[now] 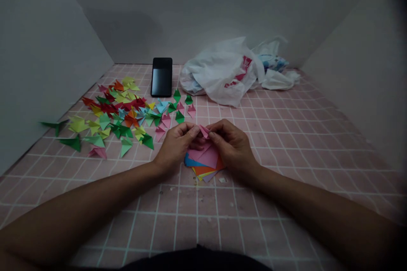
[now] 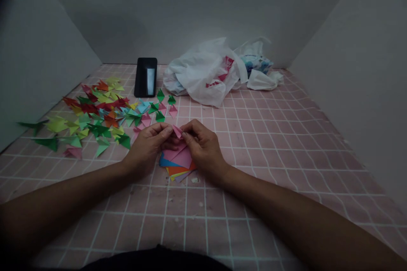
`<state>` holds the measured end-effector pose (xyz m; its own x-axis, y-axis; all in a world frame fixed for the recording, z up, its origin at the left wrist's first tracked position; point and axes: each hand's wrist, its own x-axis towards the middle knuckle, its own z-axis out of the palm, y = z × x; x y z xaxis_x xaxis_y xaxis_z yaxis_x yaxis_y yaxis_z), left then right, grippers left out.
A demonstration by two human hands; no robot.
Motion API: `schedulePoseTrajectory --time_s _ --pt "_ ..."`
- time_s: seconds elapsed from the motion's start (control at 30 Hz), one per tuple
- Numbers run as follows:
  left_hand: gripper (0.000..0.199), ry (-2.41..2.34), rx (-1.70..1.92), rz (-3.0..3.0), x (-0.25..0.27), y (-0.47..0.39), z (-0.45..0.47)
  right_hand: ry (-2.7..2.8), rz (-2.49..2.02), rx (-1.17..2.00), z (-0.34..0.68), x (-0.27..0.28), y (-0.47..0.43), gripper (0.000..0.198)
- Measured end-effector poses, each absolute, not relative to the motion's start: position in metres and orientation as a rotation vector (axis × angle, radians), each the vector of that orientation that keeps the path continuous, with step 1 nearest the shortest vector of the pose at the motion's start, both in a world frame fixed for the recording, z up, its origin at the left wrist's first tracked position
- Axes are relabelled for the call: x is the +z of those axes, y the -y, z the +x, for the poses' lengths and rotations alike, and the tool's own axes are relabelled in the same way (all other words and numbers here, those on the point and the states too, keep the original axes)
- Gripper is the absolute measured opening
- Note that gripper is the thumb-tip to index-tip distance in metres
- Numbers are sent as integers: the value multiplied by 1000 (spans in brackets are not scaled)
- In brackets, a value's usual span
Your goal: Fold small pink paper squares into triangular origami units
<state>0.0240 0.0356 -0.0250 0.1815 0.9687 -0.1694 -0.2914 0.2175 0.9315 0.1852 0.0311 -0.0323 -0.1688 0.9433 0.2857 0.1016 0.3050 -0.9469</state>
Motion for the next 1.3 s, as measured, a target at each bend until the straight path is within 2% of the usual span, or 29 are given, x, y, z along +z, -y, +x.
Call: schedulePoseTrajectory --time_s 0.6,0.93,1.07,1.3 --pt "26 -986 1103 925 -26 -37 23 1629 -960 945 186 -32 -31 12" --pt "23 -1081 1103 1091 -25 -36 23 1559 -1029 1045 185 -31 -31 5" --pt "22 -1114 1124 1179 -25 -35 23 1514 -1065 1123 185 -34 -33 10" --pt "21 -1015 1096 1161 -24 -33 22 1605 -1122 985 186 -33 -33 10"
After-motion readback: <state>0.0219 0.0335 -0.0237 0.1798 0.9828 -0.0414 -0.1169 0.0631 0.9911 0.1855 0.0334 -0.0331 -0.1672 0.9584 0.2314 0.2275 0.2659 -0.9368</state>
